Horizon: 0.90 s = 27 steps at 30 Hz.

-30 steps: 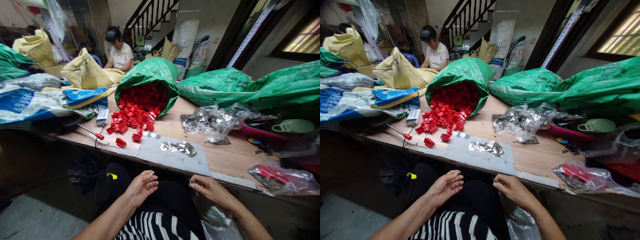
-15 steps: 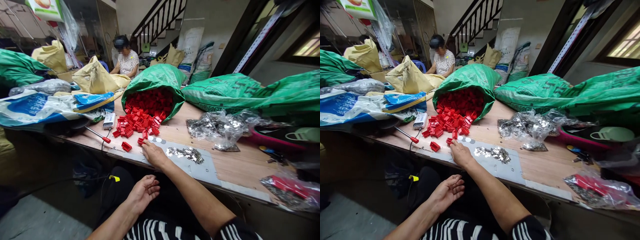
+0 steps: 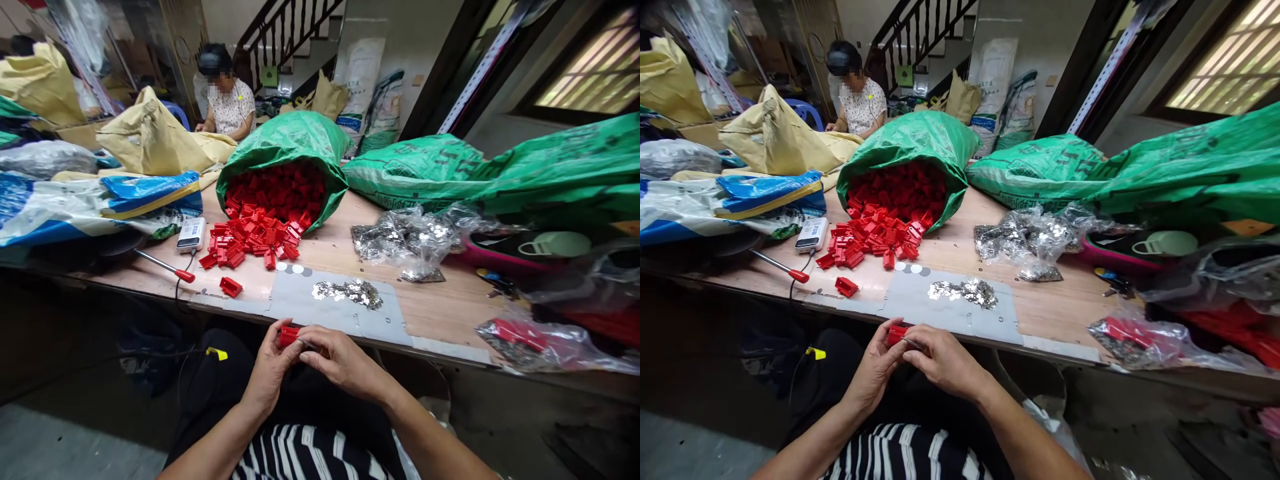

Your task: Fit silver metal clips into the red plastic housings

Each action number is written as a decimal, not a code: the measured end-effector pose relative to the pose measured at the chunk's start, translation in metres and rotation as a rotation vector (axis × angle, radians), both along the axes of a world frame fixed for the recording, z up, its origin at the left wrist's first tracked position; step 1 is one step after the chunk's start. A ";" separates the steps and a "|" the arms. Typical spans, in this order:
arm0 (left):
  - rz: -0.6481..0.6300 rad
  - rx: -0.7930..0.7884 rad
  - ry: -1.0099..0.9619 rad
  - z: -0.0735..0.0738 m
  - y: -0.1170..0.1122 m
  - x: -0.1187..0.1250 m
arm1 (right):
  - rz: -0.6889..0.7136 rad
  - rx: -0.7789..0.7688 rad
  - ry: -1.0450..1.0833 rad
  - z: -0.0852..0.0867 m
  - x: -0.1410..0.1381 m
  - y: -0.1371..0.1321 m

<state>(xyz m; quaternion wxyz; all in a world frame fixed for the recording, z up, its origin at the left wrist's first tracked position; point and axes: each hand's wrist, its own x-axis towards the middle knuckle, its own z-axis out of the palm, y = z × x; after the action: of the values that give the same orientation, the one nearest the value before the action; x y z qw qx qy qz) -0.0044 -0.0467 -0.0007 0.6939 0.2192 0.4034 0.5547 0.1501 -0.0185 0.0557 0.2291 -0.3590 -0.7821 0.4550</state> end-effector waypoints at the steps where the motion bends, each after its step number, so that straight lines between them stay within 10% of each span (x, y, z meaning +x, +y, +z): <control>1: -0.030 -0.004 -0.007 0.000 -0.001 0.001 | -0.011 -0.025 0.013 -0.002 0.003 -0.004; 7: -0.124 -0.038 -0.053 0.002 -0.003 -0.001 | -0.111 -0.077 0.102 -0.011 0.030 -0.007; 14: -0.144 -0.060 -0.019 0.000 -0.004 -0.001 | -0.738 0.355 -0.428 -0.033 0.109 0.021; 27: -0.144 -0.088 0.003 -0.001 -0.005 0.002 | -0.773 0.318 -0.588 -0.039 0.115 0.032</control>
<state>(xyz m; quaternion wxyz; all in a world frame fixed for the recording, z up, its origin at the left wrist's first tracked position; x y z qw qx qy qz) -0.0026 -0.0522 -0.0016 0.7405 0.2176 0.4116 0.4847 0.2648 0.0138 0.0164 0.2025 -0.6956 -0.6831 0.0920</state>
